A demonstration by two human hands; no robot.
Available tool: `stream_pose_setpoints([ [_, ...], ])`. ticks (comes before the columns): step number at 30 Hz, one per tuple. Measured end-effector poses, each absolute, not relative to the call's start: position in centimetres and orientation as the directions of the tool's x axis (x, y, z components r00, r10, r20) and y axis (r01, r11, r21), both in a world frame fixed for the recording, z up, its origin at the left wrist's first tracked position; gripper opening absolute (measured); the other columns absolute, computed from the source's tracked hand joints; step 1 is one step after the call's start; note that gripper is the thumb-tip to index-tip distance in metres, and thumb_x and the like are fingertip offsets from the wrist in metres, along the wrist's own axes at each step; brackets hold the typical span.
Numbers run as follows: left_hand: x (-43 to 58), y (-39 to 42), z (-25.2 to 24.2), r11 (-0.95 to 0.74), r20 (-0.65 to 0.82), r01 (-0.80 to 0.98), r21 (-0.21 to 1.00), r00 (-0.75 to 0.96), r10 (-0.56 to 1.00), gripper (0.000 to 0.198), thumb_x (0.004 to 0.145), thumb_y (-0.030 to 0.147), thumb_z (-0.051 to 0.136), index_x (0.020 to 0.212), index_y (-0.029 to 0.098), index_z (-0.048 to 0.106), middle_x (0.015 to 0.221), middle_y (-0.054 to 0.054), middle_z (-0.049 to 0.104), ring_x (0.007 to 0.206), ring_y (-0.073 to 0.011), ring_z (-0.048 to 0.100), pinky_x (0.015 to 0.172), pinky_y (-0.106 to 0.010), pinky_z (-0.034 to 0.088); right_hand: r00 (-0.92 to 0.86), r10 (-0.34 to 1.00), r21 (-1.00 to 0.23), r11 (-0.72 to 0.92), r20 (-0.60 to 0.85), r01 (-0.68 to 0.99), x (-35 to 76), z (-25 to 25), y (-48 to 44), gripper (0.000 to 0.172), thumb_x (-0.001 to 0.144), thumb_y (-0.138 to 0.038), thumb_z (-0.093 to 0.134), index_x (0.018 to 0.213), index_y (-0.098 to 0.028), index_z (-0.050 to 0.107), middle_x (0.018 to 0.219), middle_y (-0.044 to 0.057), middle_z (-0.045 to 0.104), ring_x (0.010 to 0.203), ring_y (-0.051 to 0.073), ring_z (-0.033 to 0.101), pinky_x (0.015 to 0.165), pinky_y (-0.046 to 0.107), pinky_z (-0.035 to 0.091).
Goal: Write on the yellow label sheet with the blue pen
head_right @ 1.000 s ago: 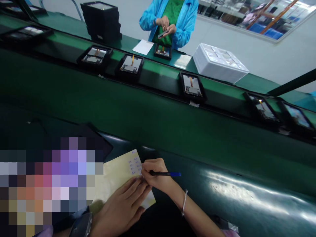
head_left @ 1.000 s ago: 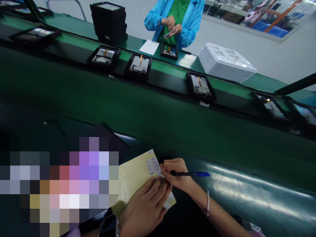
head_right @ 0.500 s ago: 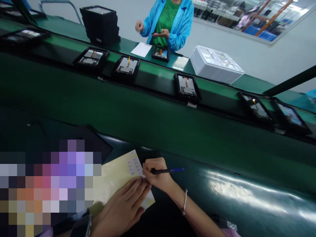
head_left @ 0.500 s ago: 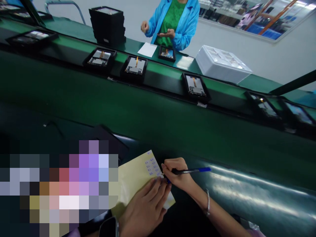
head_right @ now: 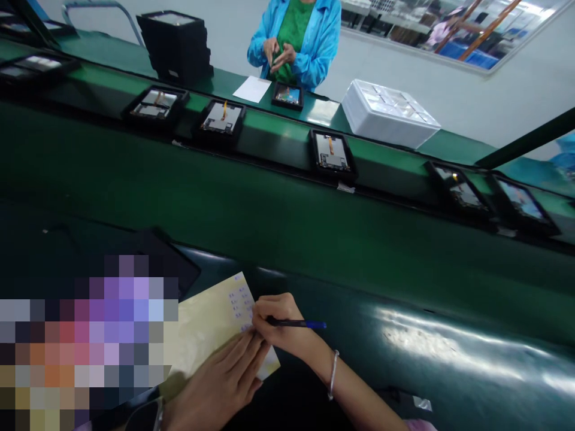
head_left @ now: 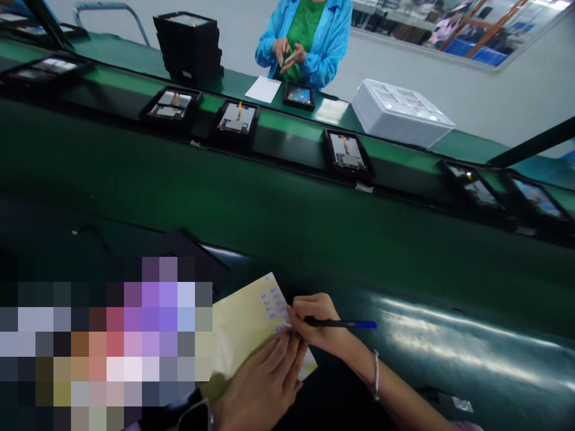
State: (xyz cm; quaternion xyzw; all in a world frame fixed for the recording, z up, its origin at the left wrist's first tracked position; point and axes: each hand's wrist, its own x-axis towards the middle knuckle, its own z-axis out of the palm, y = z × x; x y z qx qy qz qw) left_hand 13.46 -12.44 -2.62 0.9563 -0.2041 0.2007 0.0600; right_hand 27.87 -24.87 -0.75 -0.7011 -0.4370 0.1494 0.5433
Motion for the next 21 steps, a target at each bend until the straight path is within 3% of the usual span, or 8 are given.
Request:
stream_pose_setpoints([
  [21, 13.50, -12.47, -2.47, -0.905, 0.370, -0.424, 0.036, 0.847, -0.382, 0.042, 0.107, 0.028, 0.032, 0.132, 0.008, 0.060, 0.131, -0.007, 0.067, 0.122, -0.0180, 0.059, 0.108, -0.030, 0.038, 0.552, 0.801, -0.888, -0.057, 0.232, 0.457, 27.98, -0.84, -25.21, 0.039, 0.089, -0.007, 0.051, 0.059, -0.018, 0.028, 0.057, -0.006, 0.032, 0.048, 0.006, 0.029, 0.047, 0.022, 0.021],
])
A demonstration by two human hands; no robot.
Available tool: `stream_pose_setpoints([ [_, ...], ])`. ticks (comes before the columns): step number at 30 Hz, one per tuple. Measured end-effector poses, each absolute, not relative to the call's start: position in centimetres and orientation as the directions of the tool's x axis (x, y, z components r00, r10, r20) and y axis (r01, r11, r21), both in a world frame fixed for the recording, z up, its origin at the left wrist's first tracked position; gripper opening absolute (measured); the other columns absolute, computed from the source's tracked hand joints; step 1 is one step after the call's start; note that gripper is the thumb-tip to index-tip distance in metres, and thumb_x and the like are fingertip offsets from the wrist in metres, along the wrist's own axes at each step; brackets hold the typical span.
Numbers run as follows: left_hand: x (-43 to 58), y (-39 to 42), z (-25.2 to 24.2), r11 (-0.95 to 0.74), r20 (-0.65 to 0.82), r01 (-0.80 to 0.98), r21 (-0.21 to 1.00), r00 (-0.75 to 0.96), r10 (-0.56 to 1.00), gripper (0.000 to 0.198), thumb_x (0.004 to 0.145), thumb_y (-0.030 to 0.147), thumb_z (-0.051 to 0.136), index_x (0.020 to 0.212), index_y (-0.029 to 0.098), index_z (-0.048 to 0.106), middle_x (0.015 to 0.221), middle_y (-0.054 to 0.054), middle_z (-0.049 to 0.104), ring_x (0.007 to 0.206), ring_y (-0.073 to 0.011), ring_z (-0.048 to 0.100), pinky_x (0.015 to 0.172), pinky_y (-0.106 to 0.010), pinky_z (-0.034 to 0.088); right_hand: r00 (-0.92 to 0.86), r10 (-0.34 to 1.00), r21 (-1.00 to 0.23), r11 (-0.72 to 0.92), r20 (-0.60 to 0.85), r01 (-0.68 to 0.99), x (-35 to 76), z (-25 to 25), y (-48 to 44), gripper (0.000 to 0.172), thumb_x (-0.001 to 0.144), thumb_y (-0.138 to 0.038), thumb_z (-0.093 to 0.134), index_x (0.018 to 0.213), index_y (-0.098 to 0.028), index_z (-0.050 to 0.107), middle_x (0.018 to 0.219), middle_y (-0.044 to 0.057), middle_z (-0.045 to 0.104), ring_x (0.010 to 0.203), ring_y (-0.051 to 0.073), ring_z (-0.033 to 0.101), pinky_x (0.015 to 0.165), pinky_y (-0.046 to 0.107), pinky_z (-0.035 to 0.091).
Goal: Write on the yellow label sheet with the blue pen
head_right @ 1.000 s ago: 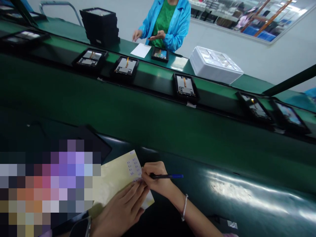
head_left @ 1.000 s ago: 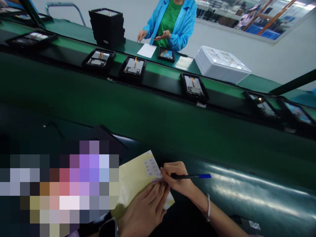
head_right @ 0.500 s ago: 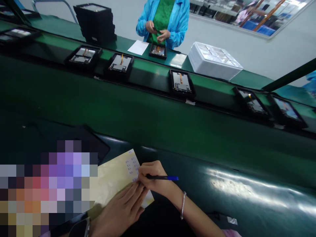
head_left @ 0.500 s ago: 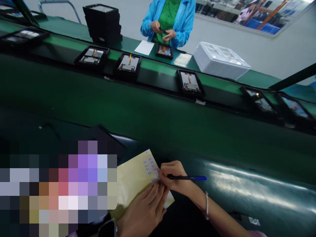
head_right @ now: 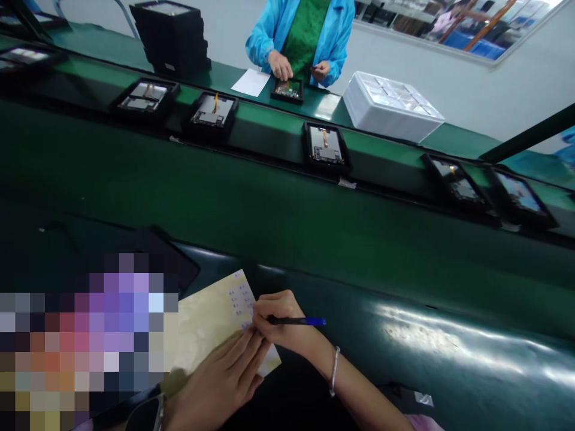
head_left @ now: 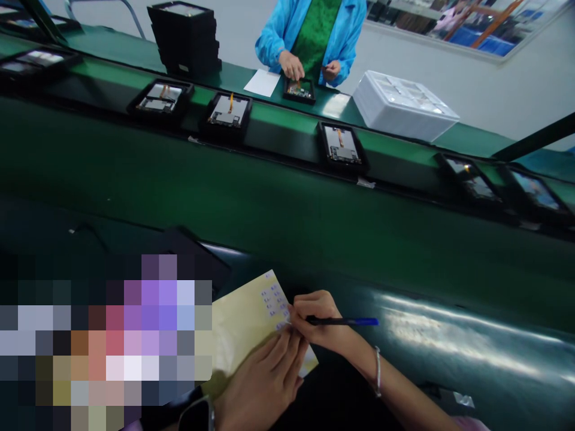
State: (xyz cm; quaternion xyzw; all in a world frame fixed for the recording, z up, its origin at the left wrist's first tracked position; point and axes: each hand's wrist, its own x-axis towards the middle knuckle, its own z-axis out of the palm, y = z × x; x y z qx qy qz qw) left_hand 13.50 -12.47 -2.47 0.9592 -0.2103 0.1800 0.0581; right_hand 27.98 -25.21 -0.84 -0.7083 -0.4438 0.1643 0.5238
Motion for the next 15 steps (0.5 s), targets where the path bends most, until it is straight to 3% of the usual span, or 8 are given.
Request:
stream_pose_setpoints([
  [15, 13.51, -12.33, -2.13, -0.903, 0.374, -0.429, 0.033, 0.843, -0.387, 0.042, 0.107, 0.028, 0.032, 0.127, 0.007, 0.062, 0.128, -0.006, 0.069, 0.119, -0.0177, 0.060, 0.107, -0.030, 0.037, 0.548, 0.803, -0.888, -0.056, 0.232, 0.457, 28.13, -0.65, -25.11, 0.039, 0.088, -0.008, 0.051, 0.058, -0.018, 0.028, 0.056, -0.006, 0.031, 0.047, 0.006, 0.027, 0.046, 0.023, 0.019],
])
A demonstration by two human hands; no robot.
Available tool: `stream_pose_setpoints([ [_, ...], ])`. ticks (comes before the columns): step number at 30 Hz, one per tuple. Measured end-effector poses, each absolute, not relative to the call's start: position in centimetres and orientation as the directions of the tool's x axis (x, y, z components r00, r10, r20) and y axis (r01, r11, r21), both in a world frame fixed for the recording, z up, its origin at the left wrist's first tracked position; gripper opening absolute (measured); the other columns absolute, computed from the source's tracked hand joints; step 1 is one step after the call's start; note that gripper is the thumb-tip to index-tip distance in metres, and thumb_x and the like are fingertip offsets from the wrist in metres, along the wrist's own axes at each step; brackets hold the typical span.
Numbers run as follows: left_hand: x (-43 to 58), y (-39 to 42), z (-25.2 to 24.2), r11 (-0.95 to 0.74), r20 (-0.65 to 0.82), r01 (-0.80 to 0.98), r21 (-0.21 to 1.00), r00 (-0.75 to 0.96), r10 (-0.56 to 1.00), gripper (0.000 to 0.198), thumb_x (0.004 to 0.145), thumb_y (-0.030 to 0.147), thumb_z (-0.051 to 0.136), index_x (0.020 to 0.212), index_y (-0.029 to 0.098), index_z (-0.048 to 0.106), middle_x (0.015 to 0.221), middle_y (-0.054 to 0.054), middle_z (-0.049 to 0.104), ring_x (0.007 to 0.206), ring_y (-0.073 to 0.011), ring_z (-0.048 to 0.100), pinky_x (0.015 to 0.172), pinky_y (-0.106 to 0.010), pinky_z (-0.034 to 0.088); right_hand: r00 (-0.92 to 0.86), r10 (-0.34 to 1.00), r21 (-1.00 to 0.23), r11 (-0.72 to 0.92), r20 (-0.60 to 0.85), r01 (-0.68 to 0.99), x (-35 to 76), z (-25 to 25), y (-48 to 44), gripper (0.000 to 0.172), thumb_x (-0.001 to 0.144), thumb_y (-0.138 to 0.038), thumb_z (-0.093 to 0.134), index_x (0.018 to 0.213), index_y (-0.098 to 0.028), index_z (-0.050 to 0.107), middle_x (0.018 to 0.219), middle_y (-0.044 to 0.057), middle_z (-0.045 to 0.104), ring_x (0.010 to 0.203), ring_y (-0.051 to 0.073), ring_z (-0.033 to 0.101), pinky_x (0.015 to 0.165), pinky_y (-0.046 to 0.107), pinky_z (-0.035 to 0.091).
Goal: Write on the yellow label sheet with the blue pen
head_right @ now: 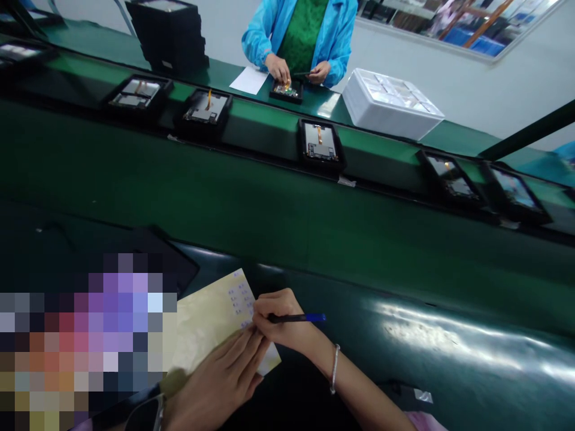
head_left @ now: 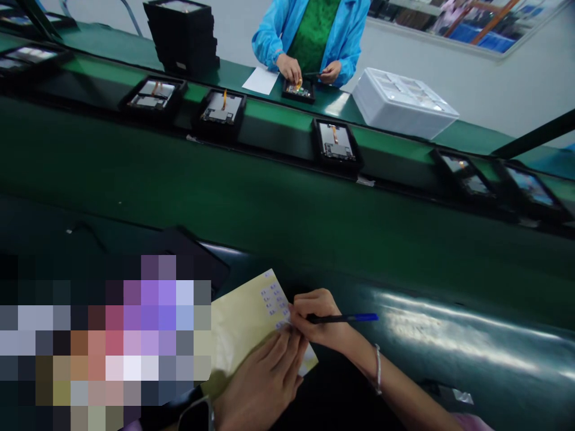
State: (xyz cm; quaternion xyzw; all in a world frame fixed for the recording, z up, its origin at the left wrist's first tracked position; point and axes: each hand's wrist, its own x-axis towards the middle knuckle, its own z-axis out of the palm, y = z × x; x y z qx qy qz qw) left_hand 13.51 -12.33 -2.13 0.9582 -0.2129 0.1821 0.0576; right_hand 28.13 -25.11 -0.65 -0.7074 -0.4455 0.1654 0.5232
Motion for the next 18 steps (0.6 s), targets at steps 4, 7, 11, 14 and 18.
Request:
stream_pose_setpoints([
  [4, 13.59, -12.50, -2.19, -0.904, 0.388, -0.425, 0.045, 0.841, -0.376, 0.039, 0.107, 0.028, 0.035, 0.126, 0.008, 0.063, 0.128, -0.005, 0.069, 0.120, -0.0174, 0.059, 0.107, -0.030, 0.037, 0.547, 0.806, -0.884, -0.068, 0.224, 0.462, 28.08, -0.85, -25.34, 0.038, 0.087, -0.006, 0.051, 0.059, -0.018, 0.029, 0.055, -0.006, 0.032, 0.047, 0.006, 0.028, 0.047, 0.024, 0.020],
  [7, 13.61, -12.59, -2.33, -0.901, 0.377, -0.431, 0.036, 0.841, -0.388, 0.040, 0.106, 0.029, 0.036, 0.128, 0.007, 0.063, 0.129, -0.006, 0.068, 0.121, -0.0185, 0.058, 0.108, -0.030, 0.036, 0.549, 0.807, -0.882, -0.075, 0.220, 0.465, 28.06, -1.08, -25.54, 0.038, 0.087, -0.007, 0.052, 0.059, -0.018, 0.029, 0.056, -0.006, 0.033, 0.047, 0.006, 0.029, 0.047, 0.024, 0.021],
  [11, 13.40, -12.54, -2.41, -0.903, 0.354, -0.427, 0.037, 0.851, -0.388, 0.042, 0.106, 0.031, 0.039, 0.132, 0.007, 0.060, 0.132, -0.008, 0.066, 0.124, -0.0197, 0.056, 0.110, -0.031, 0.035, 0.556, 0.801, -0.880, -0.080, 0.222, 0.468, 28.05, -1.33, -25.67, 0.041, 0.089, -0.009, 0.052, 0.059, -0.019, 0.027, 0.055, -0.006, 0.031, 0.047, 0.007, 0.027, 0.047, 0.025, 0.021],
  [14, 13.33, -12.46, -2.25, -0.901, 0.362, -0.432, 0.042, 0.847, -0.389, 0.041, 0.106, 0.029, 0.036, 0.130, 0.007, 0.061, 0.130, -0.007, 0.066, 0.123, -0.0201, 0.057, 0.110, -0.032, 0.035, 0.577, 0.786, -0.885, -0.086, 0.223, 0.458, 28.02, -1.21, -25.56, 0.042, 0.091, -0.009, 0.052, 0.058, -0.018, 0.028, 0.055, -0.006, 0.031, 0.047, 0.007, 0.027, 0.046, 0.024, 0.021],
  [18, 13.51, -12.45, -2.24, -0.901, 0.376, -0.430, 0.055, 0.845, -0.380, 0.041, 0.107, 0.027, 0.033, 0.129, 0.006, 0.061, 0.129, -0.008, 0.067, 0.122, -0.0196, 0.057, 0.110, -0.031, 0.034, 0.597, 0.769, -0.891, -0.080, 0.231, 0.448, 28.03, -0.95, -25.35, 0.041, 0.092, -0.010, 0.051, 0.058, -0.018, 0.030, 0.056, -0.005, 0.033, 0.047, 0.007, 0.029, 0.045, 0.024, 0.021],
])
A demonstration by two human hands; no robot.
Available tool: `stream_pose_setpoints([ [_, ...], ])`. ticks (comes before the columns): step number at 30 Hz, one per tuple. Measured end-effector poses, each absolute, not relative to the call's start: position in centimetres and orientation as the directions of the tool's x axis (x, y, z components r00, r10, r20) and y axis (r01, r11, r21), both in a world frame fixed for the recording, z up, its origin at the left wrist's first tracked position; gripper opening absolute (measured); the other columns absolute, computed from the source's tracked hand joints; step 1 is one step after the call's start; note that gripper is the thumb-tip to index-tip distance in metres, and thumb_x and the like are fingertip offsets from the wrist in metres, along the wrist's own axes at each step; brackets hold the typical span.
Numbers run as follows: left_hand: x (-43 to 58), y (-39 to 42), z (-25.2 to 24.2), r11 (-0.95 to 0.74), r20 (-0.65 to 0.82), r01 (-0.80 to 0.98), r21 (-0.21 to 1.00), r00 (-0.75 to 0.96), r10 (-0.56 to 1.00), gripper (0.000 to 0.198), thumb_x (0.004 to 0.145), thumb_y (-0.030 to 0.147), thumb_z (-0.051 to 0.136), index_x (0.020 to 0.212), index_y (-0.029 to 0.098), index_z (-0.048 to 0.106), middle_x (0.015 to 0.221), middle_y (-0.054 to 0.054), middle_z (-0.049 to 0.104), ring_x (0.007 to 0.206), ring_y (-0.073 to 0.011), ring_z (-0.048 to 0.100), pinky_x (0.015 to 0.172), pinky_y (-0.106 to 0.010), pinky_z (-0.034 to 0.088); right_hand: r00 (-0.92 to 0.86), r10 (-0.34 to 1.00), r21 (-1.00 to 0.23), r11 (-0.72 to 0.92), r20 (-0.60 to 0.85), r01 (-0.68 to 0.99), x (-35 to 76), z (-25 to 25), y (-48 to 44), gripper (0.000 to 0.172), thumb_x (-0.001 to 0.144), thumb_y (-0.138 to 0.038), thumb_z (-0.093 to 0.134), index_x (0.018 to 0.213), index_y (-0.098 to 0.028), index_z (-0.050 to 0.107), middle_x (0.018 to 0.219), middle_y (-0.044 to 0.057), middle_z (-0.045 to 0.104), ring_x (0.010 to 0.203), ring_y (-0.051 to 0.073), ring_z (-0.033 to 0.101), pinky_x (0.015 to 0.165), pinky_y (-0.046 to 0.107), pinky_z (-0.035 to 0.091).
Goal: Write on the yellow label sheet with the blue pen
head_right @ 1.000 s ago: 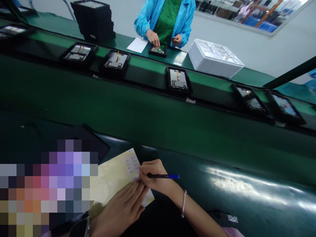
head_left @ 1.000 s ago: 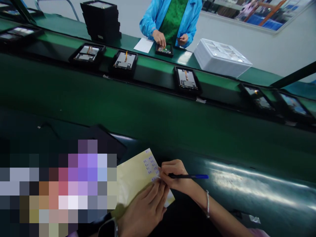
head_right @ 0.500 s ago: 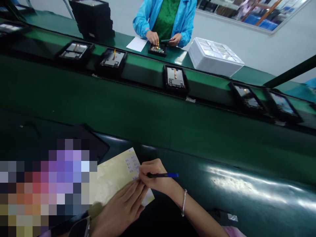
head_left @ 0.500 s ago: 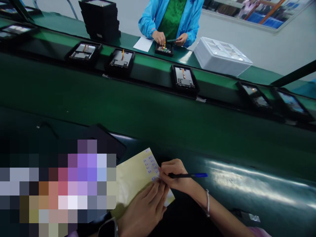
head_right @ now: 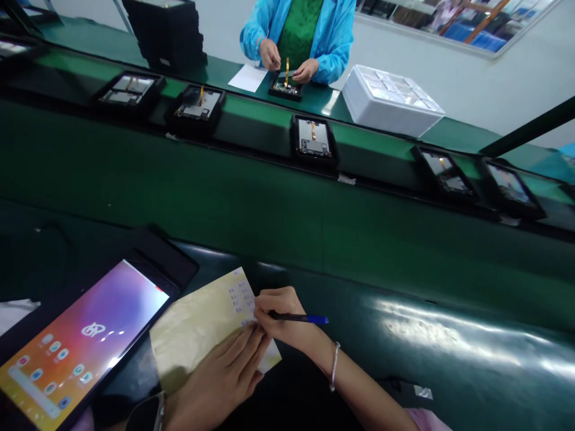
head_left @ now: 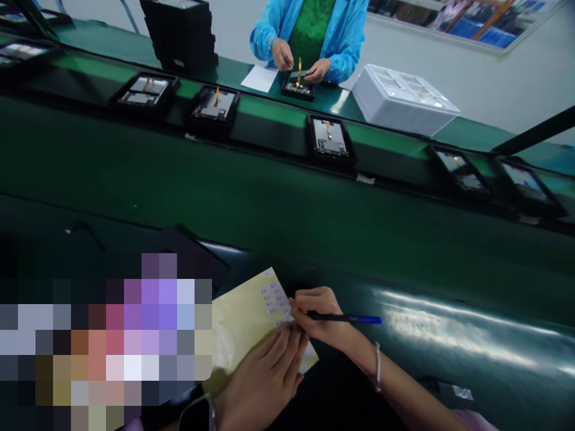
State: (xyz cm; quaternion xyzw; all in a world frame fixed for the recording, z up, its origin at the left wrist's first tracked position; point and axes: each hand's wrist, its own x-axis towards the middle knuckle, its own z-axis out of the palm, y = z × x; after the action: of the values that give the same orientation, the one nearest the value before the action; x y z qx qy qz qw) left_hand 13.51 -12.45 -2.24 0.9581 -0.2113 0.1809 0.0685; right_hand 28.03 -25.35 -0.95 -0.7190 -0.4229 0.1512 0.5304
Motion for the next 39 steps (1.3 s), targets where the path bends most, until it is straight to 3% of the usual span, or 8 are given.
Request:
stream_pose_setpoints([
  [8, 13.45, -12.51, -2.45, -0.899, 0.356, -0.435, 0.045, 0.848, -0.393, 0.044, 0.103, 0.033, 0.046, 0.135, 0.005, 0.058, 0.134, -0.011, 0.063, 0.127, -0.0216, 0.053, 0.113, -0.033, 0.031, 0.586, 0.779, -0.895, -0.072, 0.225, 0.439, 28.20, -1.04, -25.48, 0.041, 0.090, -0.008, 0.052, 0.058, -0.018, 0.028, 0.056, -0.006, 0.032, 0.047, 0.006, 0.029, 0.046, 0.024, 0.020],
  [19, 13.56, -12.54, -2.16, -0.901, 0.381, -0.428, 0.069, 0.846, -0.372, 0.041, 0.107, 0.026, 0.033, 0.130, 0.006, 0.060, 0.129, -0.009, 0.067, 0.122, -0.0206, 0.057, 0.110, -0.033, 0.034, 0.585, 0.771, -0.897, -0.042, 0.250, 0.439, 28.25, -0.48, -25.22, 0.040, 0.088, -0.006, 0.051, 0.059, -0.018, 0.026, 0.055, -0.006, 0.030, 0.047, 0.006, 0.026, 0.046, 0.024, 0.019],
  [39, 13.63, -12.39, -1.99, -0.895, 0.388, -0.444, 0.051, 0.834, -0.392, 0.039, 0.106, 0.026, 0.038, 0.128, 0.005, 0.062, 0.130, -0.010, 0.066, 0.124, -0.0217, 0.056, 0.112, -0.034, 0.033, 0.606, 0.766, -0.931, -0.028, 0.213, 0.364, 28.36, -0.62, -25.25, 0.040, 0.085, -0.006, 0.053, 0.057, -0.017, 0.026, 0.054, -0.006, 0.031, 0.047, 0.006, 0.027, 0.047, 0.023, 0.019],
])
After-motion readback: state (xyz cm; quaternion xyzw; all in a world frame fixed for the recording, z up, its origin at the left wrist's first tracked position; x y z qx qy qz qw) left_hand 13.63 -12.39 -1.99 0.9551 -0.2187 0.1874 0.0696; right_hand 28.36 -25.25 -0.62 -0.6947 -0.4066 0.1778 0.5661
